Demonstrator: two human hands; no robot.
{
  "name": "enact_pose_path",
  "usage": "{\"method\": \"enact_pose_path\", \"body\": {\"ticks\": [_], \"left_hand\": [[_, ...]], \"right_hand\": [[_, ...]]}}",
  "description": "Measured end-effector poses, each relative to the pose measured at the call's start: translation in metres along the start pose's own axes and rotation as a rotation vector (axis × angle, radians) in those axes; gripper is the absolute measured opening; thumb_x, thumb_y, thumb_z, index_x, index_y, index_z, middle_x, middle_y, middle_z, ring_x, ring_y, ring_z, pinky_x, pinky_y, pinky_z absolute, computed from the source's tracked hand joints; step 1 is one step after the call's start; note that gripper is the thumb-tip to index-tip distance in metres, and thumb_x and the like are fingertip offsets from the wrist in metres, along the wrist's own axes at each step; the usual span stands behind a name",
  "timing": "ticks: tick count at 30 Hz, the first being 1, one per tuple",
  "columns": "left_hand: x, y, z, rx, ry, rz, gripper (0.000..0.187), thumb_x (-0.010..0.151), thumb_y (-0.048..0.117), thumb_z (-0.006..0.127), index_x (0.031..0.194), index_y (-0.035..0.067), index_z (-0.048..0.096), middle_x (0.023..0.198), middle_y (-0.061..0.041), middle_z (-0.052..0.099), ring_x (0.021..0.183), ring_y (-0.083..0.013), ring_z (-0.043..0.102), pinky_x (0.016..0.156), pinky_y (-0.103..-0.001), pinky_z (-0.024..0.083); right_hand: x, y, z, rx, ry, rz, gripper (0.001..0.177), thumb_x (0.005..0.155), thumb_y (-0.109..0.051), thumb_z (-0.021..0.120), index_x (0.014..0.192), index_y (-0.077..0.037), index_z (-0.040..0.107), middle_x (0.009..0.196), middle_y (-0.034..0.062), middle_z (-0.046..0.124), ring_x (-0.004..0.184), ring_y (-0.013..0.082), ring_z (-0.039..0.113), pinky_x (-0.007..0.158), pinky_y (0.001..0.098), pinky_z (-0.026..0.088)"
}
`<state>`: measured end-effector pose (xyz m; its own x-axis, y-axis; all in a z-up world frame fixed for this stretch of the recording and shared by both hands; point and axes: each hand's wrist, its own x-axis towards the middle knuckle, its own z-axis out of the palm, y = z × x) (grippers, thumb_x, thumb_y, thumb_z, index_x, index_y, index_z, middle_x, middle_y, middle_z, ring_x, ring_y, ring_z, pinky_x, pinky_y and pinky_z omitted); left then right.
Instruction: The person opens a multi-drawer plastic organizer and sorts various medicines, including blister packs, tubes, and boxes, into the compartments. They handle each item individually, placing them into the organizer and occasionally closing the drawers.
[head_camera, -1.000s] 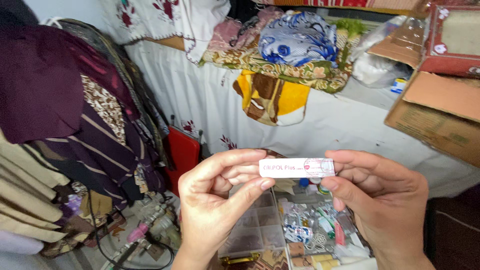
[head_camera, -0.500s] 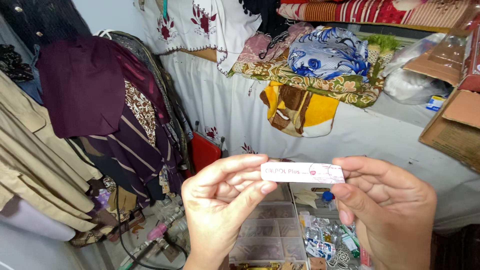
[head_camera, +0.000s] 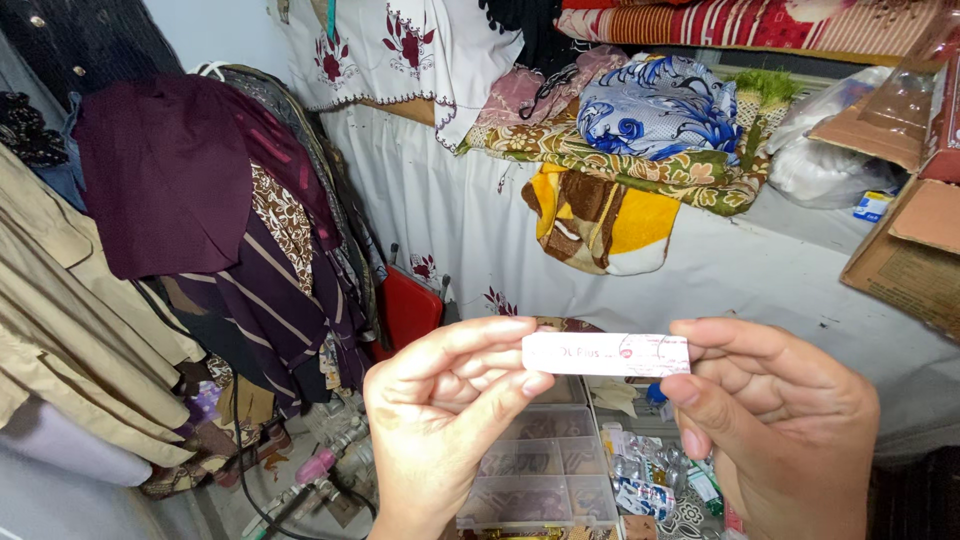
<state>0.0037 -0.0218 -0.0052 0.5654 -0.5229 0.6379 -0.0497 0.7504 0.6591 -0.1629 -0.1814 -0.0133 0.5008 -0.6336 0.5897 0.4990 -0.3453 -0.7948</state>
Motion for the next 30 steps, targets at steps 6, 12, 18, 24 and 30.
{"method": "enact_pose_path", "body": {"ticks": [6, 12, 18, 24, 30], "left_hand": [[-0.001, 0.001, -0.001, -0.006, 0.015, -0.01, 0.035, 0.089, -0.017, 0.072, 0.124, -0.014, 0.066, 0.113, -0.024, 0.076, 0.105, -0.0254, 0.076, 0.096, -0.037, 0.063], [-0.004, 0.006, -0.004, 0.231, -0.072, 0.173, 0.013, 0.095, -0.014, 0.07, 0.105, -0.007, 0.074, 0.116, -0.021, 0.078, 0.11, -0.0238, 0.076, 0.101, -0.035, 0.062], [-0.005, 0.006, -0.001, 0.4, -0.029, 0.249, 0.012, 0.088, -0.012, 0.074, 0.095, -0.002, 0.073, 0.109, -0.017, 0.079, 0.104, -0.0235, 0.079, 0.095, -0.033, 0.063], [-0.004, 0.002, -0.011, 0.55, -0.059, 0.313, 0.012, 0.091, -0.008, 0.076, 0.1, -0.001, 0.073, 0.111, -0.013, 0.079, 0.1, -0.0185, 0.079, 0.096, -0.031, 0.064], [0.004, -0.017, -0.017, 0.746, 0.101, 0.199, 0.018, 0.085, -0.004, 0.077, 0.103, -0.001, 0.075, 0.108, -0.011, 0.078, 0.096, -0.0145, 0.075, 0.078, -0.024, 0.062]], "right_hand": [[-0.002, -0.002, 0.004, 0.007, 0.006, 0.021, 0.037, 0.088, 0.017, 0.069, 0.124, 0.016, 0.065, 0.097, 0.0246, 0.075, 0.064, 0.0115, 0.063, 0.051, 0.0194, 0.046], [0.0, -0.014, 0.027, -0.094, 0.057, -0.124, 0.022, 0.085, 0.019, 0.064, 0.103, 0.008, 0.059, 0.11, 0.0237, 0.073, 0.073, 0.0115, 0.067, 0.062, 0.0227, 0.055], [-0.004, -0.029, 0.032, -0.49, 0.034, -0.288, 0.022, 0.08, 0.018, 0.068, 0.096, 0.004, 0.061, 0.111, 0.0222, 0.072, 0.087, 0.0152, 0.075, 0.064, 0.024, 0.06], [0.006, -0.028, 0.031, -0.846, -0.095, -0.543, 0.023, 0.081, 0.006, 0.078, 0.102, 0.0, 0.071, 0.098, 0.0134, 0.075, 0.085, 0.01, 0.073, 0.065, 0.025, 0.056], [0.012, 0.022, 0.011, -0.852, -0.093, -0.164, 0.022, 0.086, -0.006, 0.077, 0.108, -0.01, 0.079, 0.096, 0.0031, 0.077, 0.068, 0.0103, 0.066, 0.06, 0.0238, 0.051]]}}
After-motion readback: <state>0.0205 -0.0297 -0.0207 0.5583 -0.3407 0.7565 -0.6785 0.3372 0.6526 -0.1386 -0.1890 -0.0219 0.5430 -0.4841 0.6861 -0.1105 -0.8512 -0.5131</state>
